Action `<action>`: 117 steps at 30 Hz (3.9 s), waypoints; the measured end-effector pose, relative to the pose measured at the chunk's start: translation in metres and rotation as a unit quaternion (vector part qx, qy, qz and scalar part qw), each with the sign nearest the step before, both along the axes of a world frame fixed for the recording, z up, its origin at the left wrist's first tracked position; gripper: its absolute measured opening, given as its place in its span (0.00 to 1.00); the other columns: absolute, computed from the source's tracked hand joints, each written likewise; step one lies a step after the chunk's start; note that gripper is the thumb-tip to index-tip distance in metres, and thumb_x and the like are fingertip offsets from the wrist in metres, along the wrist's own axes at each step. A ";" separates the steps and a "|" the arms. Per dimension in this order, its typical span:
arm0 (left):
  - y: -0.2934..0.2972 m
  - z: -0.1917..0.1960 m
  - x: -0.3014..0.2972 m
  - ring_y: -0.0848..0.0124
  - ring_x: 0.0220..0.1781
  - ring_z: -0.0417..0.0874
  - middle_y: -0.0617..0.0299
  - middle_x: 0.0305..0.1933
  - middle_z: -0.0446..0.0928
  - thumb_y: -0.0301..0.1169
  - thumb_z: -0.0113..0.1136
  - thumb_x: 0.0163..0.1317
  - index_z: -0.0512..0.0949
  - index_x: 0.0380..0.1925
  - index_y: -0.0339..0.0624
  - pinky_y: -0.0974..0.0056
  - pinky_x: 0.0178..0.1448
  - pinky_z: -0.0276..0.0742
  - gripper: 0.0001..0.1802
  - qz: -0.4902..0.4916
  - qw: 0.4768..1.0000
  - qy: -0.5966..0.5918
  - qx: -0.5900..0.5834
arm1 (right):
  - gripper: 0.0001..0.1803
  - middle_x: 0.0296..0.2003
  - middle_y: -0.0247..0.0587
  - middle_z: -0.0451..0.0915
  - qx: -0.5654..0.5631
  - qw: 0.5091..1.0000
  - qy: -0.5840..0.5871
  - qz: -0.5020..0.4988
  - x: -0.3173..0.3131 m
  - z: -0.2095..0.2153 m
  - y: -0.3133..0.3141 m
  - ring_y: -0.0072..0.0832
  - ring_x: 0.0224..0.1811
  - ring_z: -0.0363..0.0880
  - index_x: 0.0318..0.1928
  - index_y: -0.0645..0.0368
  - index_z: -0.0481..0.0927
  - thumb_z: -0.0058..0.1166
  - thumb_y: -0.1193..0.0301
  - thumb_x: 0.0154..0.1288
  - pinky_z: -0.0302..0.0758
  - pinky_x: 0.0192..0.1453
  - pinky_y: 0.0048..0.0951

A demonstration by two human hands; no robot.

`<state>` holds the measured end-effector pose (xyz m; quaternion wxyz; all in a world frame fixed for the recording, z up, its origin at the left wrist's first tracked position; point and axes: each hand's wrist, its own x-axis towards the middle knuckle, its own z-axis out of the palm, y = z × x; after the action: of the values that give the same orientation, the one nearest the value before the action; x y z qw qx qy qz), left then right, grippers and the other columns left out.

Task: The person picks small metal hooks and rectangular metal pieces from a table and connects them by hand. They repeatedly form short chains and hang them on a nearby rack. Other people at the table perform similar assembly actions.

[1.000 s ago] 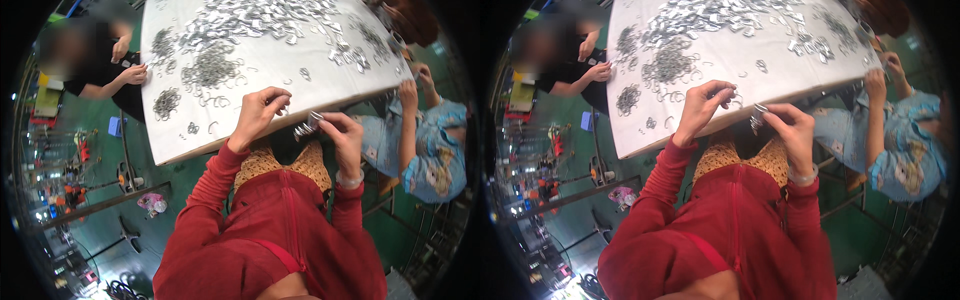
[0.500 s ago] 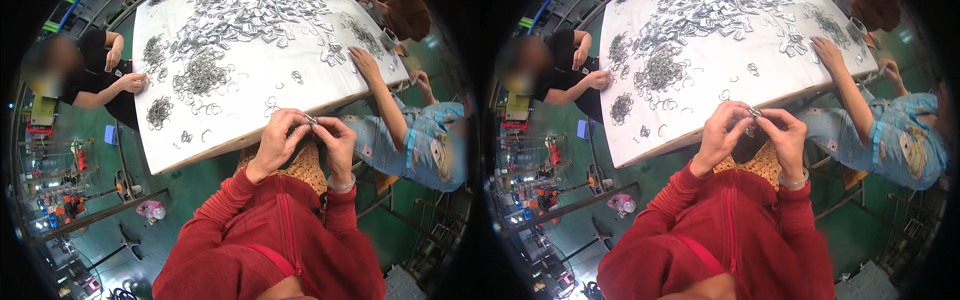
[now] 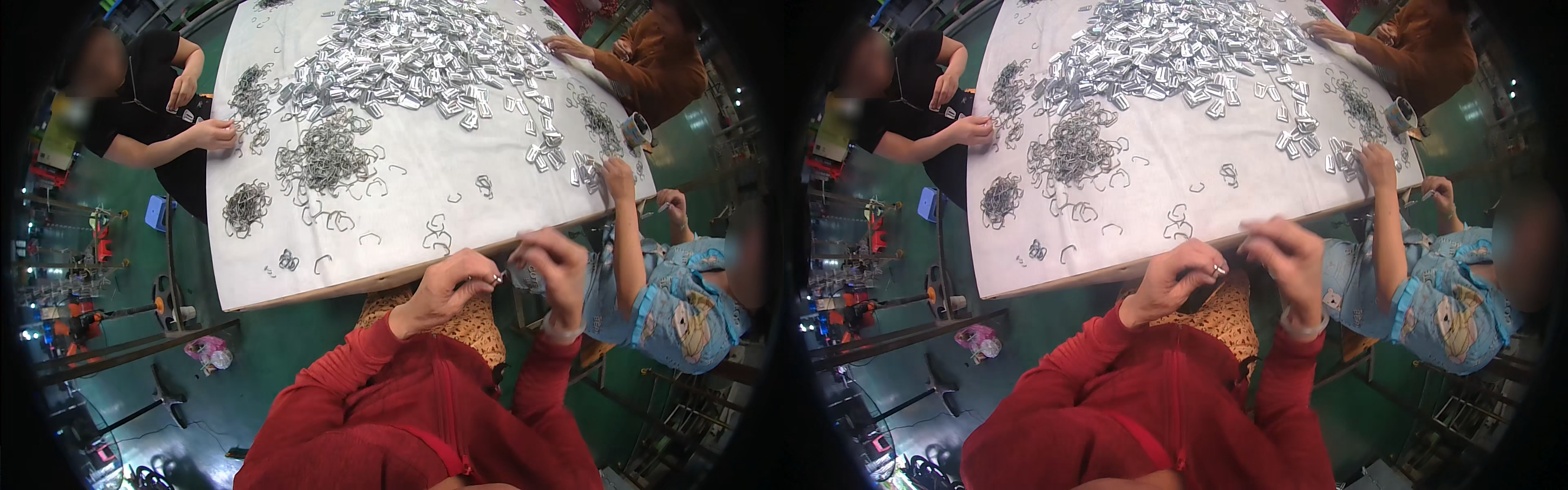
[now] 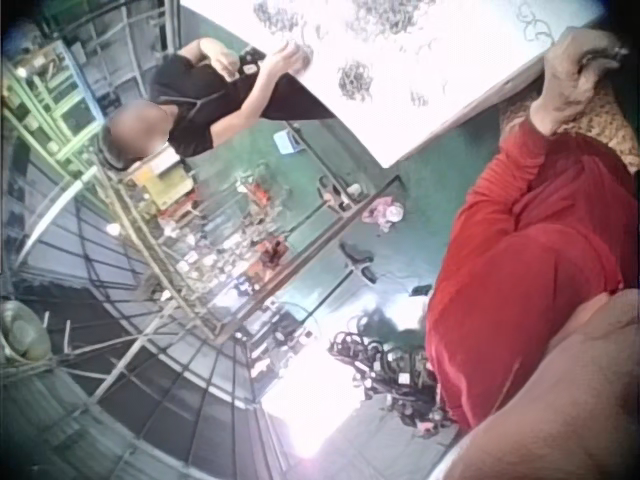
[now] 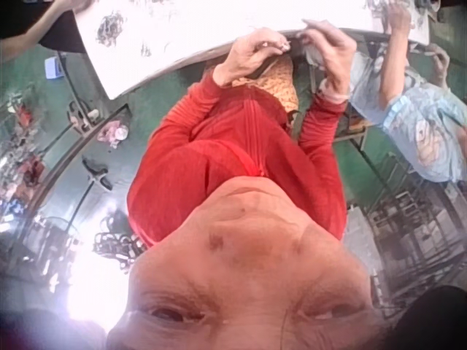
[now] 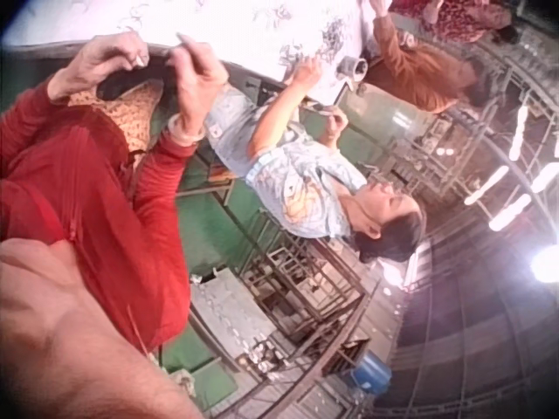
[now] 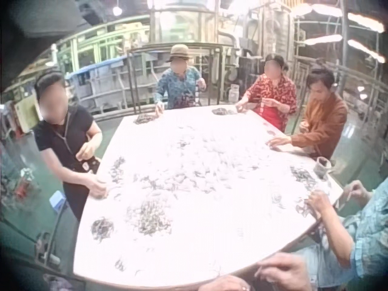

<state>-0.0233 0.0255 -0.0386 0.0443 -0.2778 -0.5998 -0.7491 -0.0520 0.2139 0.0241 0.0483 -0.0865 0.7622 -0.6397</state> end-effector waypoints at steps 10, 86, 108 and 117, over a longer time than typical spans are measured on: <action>-0.011 0.001 0.002 0.65 0.35 0.77 0.60 0.32 0.76 0.19 0.62 0.52 0.75 0.34 0.39 0.64 0.41 0.72 0.09 0.040 0.999 -0.010 -0.006 | 0.10 0.38 0.50 0.80 0.420 0.824 0.362 0.119 -0.253 -0.133 -0.037 0.43 0.45 0.75 0.38 0.62 0.80 0.50 0.81 0.55 0.72 0.49 0.35; -0.016 0.013 0.018 0.72 0.40 0.79 0.61 0.38 0.79 0.21 0.53 0.63 0.75 0.37 0.36 0.68 0.46 0.75 0.04 0.043 0.995 -0.061 -0.070 | 0.11 0.26 0.40 0.81 0.041 0.999 -0.001 -0.012 -0.030 -0.013 -0.006 0.20 0.26 0.76 0.43 0.68 0.81 0.51 0.73 0.65 0.73 0.31 0.20; -0.027 -0.001 0.019 0.69 0.39 0.81 0.59 0.37 0.79 0.19 0.58 0.57 0.77 0.36 0.37 0.67 0.46 0.76 0.07 0.078 0.989 -0.040 -0.118 | 0.15 0.36 0.44 0.80 -0.003 0.997 -0.051 0.055 -0.076 -0.048 -0.020 0.26 0.35 0.80 0.50 0.71 0.75 0.50 0.79 0.63 0.78 0.42 0.25; -0.015 0.016 0.015 0.69 0.37 0.82 0.57 0.34 0.80 0.24 0.60 0.58 0.78 0.36 0.36 0.67 0.43 0.76 0.06 0.075 0.986 -0.061 -0.134 | 0.13 0.33 0.38 0.82 -0.098 0.990 0.011 -0.096 0.041 -0.008 -0.034 0.19 0.32 0.78 0.44 0.67 0.79 0.59 0.82 0.56 0.74 0.35 0.17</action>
<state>-0.0081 0.0101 -0.0224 0.0265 -0.1892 -0.7159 -0.6716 -0.0108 0.1802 0.0160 -0.0300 -0.0243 0.7009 -0.7123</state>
